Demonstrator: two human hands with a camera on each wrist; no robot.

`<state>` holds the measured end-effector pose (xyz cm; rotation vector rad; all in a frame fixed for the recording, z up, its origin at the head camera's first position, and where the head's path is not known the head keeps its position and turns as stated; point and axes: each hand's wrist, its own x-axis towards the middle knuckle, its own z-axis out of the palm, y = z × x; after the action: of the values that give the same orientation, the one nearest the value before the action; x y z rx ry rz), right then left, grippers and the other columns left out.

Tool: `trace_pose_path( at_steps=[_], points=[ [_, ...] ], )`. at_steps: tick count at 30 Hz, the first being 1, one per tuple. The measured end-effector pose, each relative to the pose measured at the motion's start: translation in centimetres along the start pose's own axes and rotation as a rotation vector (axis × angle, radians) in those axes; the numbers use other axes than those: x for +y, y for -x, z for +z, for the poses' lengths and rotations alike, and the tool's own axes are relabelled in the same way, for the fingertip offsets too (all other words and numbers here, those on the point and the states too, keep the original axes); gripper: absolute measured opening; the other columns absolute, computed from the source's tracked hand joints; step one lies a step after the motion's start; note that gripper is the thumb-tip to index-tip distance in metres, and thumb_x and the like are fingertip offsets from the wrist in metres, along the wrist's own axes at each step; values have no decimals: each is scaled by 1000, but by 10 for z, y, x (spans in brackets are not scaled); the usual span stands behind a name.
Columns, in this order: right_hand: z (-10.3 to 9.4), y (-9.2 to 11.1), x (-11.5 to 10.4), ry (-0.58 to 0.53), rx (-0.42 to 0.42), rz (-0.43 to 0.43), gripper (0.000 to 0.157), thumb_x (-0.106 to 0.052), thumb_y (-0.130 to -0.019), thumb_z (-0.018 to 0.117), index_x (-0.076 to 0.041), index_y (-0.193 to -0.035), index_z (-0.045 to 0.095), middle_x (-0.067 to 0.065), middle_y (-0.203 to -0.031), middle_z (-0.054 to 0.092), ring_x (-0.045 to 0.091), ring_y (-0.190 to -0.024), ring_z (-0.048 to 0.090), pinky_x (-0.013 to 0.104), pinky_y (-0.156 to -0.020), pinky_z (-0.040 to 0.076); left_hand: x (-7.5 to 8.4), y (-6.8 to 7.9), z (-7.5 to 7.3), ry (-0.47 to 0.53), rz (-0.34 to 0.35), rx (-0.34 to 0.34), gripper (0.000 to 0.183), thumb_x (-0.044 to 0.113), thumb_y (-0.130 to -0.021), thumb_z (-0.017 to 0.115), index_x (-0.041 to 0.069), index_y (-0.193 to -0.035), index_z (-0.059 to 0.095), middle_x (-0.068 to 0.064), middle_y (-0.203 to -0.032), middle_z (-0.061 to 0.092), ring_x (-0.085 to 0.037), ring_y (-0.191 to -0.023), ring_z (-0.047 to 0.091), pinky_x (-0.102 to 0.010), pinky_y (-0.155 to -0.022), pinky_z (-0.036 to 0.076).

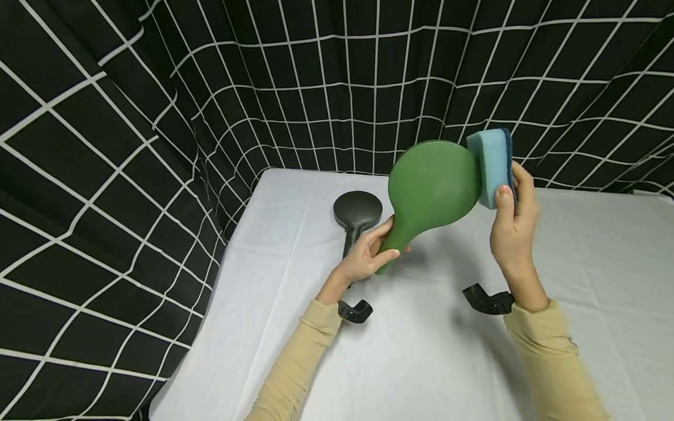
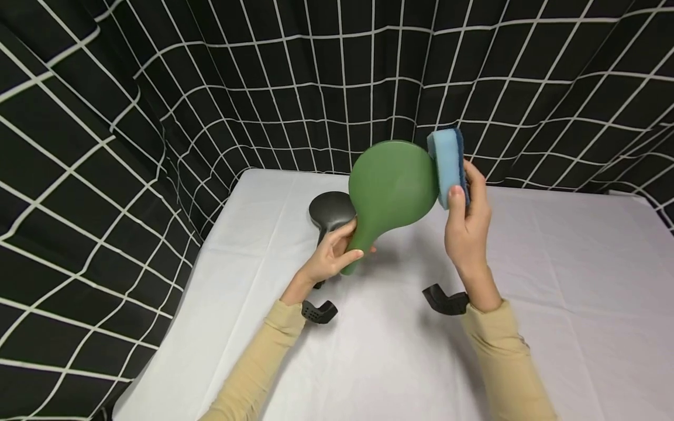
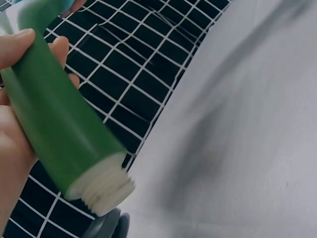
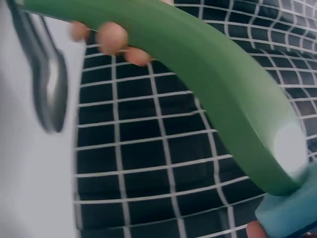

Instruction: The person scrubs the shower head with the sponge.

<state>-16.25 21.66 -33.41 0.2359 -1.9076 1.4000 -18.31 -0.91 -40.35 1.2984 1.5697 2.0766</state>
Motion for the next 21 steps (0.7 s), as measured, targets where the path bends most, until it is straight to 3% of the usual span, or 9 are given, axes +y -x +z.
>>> trace_pose_path(
  at_steps=[2, 7, 9, 11, 14, 17, 21],
  points=[
    [1, 8, 5, -71, 3, 64, 36, -7, -91, 33, -9, -126, 44, 9, -114, 47, 18, -91, 45, 23, -74, 38, 0, 0, 1, -23, 17, 24, 66, -27, -78, 41, -12, -135, 11, -22, -142, 16, -44, -98, 49, -47, -87, 40],
    [0, 28, 14, -365, -40, 308, 31, -11, -94, 32, -6, -122, 44, 13, -110, 41, 20, -89, 49, 20, -69, 46, 4, -3, 6, -92, 13, 74, 66, -24, -79, 45, -12, -135, 12, -23, -142, 14, -43, -98, 50, -41, -88, 42],
    [-1, 30, 16, -405, -43, 369, 30, -13, -95, 33, -6, -121, 45, 12, -111, 40, 20, -89, 49, 20, -68, 47, 6, -4, 7, -126, 9, 84, 65, -22, -79, 45, -12, -135, 12, -25, -140, 17, -46, -95, 50, -40, -86, 43],
    [-4, 26, 16, -357, -23, 371, 30, -15, -95, 35, -6, -120, 47, 12, -109, 42, 20, -88, 48, 20, -67, 46, 9, -3, 7, -167, 7, 82, 64, -22, -79, 46, -13, -134, 14, -27, -138, 20, -47, -95, 49, -39, -85, 44],
    [-8, 15, 12, -147, 8, 293, 31, -15, -95, 36, -10, -121, 51, 6, -110, 47, 17, -90, 46, 21, -71, 41, 13, -2, 6, -270, -4, 69, 61, -20, -79, 48, -15, -133, 18, -29, -135, 25, -41, -101, 49, -36, -88, 42],
    [-12, 3, 4, 48, 24, 125, 32, -13, -94, 38, -11, -122, 53, 3, -113, 51, 15, -95, 45, 22, -77, 35, 14, 1, 5, -382, -39, 57, 58, -17, -80, 51, -16, -131, 22, -29, -134, 29, -29, -115, 42, -31, -95, 35],
    [-7, -7, -28, 92, 17, -99, 31, -9, -88, 44, -2, -115, 58, 10, -116, 52, 17, -105, 44, 23, -83, 32, 12, 2, 5, -501, -70, 41, 56, -13, -80, 54, -15, -129, 28, -27, -129, 37, -22, -118, 37, -25, -97, 31]
  ],
)
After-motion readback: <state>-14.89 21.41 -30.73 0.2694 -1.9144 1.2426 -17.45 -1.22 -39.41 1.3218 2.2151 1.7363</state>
